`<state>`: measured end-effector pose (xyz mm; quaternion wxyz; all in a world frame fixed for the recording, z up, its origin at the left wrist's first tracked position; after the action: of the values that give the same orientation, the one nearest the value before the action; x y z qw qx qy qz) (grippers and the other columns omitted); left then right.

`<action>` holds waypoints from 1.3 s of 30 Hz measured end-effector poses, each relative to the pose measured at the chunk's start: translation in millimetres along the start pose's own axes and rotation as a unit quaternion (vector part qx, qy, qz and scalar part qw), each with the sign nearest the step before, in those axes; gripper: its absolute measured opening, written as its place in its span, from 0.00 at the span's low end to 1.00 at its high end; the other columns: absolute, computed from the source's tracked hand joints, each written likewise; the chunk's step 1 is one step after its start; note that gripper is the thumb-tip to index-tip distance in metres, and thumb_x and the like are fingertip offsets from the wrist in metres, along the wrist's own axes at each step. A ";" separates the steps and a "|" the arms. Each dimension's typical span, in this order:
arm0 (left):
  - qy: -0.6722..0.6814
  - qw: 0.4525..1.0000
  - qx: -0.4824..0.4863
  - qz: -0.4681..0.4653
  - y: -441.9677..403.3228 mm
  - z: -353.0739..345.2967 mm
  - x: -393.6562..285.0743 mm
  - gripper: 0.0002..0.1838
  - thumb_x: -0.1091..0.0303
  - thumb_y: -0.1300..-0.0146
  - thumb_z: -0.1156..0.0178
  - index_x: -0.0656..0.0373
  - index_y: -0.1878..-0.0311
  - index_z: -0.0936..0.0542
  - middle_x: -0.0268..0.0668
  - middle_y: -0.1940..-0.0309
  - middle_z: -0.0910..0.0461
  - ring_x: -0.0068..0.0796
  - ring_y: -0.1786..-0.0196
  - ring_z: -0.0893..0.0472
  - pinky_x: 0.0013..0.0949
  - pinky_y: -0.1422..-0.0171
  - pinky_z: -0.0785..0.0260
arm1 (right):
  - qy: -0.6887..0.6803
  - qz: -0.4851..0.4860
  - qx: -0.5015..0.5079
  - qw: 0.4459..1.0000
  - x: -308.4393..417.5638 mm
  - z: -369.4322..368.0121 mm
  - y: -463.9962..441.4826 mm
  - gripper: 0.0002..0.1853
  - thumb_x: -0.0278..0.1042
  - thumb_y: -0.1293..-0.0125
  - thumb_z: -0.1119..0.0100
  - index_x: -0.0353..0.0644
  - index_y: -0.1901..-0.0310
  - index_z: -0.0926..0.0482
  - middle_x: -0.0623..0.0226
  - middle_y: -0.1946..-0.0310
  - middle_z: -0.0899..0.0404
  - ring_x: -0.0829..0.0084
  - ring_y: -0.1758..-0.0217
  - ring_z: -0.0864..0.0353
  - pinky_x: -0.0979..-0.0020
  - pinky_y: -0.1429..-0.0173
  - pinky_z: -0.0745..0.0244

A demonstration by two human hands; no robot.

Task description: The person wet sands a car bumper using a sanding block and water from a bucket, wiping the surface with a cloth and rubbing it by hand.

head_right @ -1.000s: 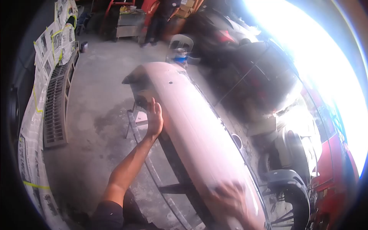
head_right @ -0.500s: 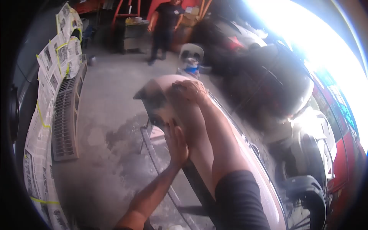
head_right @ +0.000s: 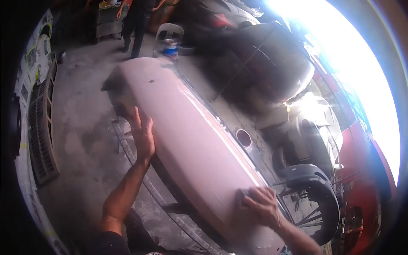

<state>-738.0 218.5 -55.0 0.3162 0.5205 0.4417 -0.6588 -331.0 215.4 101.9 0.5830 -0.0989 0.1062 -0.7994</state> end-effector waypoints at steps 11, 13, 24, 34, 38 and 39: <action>0.003 0.998 0.044 0.042 0.0 0.3 16.2 0.41 0.44 0.18 0.70 0.71 0.19 0.59 0.63 0.18 0.60 0.60 0.16 0.60 0.55 0.15 0.72 | -0.131 0.140 0.011 0.981 -11.6 -169.1 -457.4 0.21 0.37 0.33 0.39 0.56 0.38 0.17 0.62 0.43 0.16 0.56 0.40 0.18 0.59 0.38 0.23; -0.024 0.997 0.065 0.027 -3.3 4.9 24.0 0.42 0.41 0.19 0.73 0.71 0.19 0.59 0.59 0.17 0.62 0.55 0.15 0.62 0.55 0.15 0.72 | -0.101 0.153 -0.038 0.982 -3.6 -117.6 -342.1 0.23 0.31 0.36 0.39 0.54 0.39 0.17 0.60 0.44 0.17 0.53 0.40 0.19 0.57 0.38 0.23; 0.049 0.910 0.341 -0.230 267.3 -0.6 -219.1 0.29 0.56 0.17 0.59 0.68 0.24 0.39 0.55 0.22 0.43 0.49 0.20 0.43 0.46 0.17 0.50 | -0.071 -0.154 -0.322 0.932 86.5 127.8 175.3 0.25 0.29 0.39 0.29 0.57 0.39 0.16 0.55 0.36 0.22 0.54 0.35 0.22 0.54 0.34 0.29; -0.180 0.581 0.680 -0.409 645.3 -165.7 -302.2 0.46 0.34 0.30 0.48 0.63 0.23 0.37 0.62 0.21 0.49 0.64 0.17 0.53 0.69 0.19 0.63 | 0.080 -0.655 -0.452 0.600 133.2 92.0 505.3 0.23 0.26 0.35 0.42 0.43 0.37 0.18 0.48 0.34 0.24 0.48 0.32 0.25 0.55 0.25 0.36; -0.222 0.565 0.624 -0.492 678.9 -171.0 -264.7 0.38 0.47 0.26 0.50 0.71 0.25 0.36 0.63 0.22 0.46 0.65 0.17 0.53 0.57 0.15 0.62 | 0.039 -0.656 -0.421 0.625 119.6 62.5 495.8 0.25 0.23 0.38 0.43 0.41 0.37 0.18 0.47 0.32 0.25 0.46 0.31 0.27 0.54 0.25 0.37; -0.202 0.578 0.606 -0.509 668.8 -163.3 -259.1 0.36 0.51 0.26 0.50 0.73 0.26 0.35 0.63 0.22 0.44 0.63 0.17 0.52 0.56 0.15 0.61 | 0.044 -0.646 -0.418 0.637 114.9 56.8 492.3 0.26 0.22 0.38 0.43 0.40 0.37 0.18 0.46 0.32 0.26 0.45 0.31 0.27 0.53 0.25 0.37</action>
<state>-18.6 81.9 14.9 -0.3784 0.1341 0.0571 -0.9141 99.1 -43.7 19.8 -0.1906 -0.3405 0.3636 -0.8459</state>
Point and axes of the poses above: each hand's wrist, its own y-axis away from the middle knuckle, its own z-axis out of the back of the hand, x = y × z, the point moved 6 cm from there along -y, towards the middle knuckle
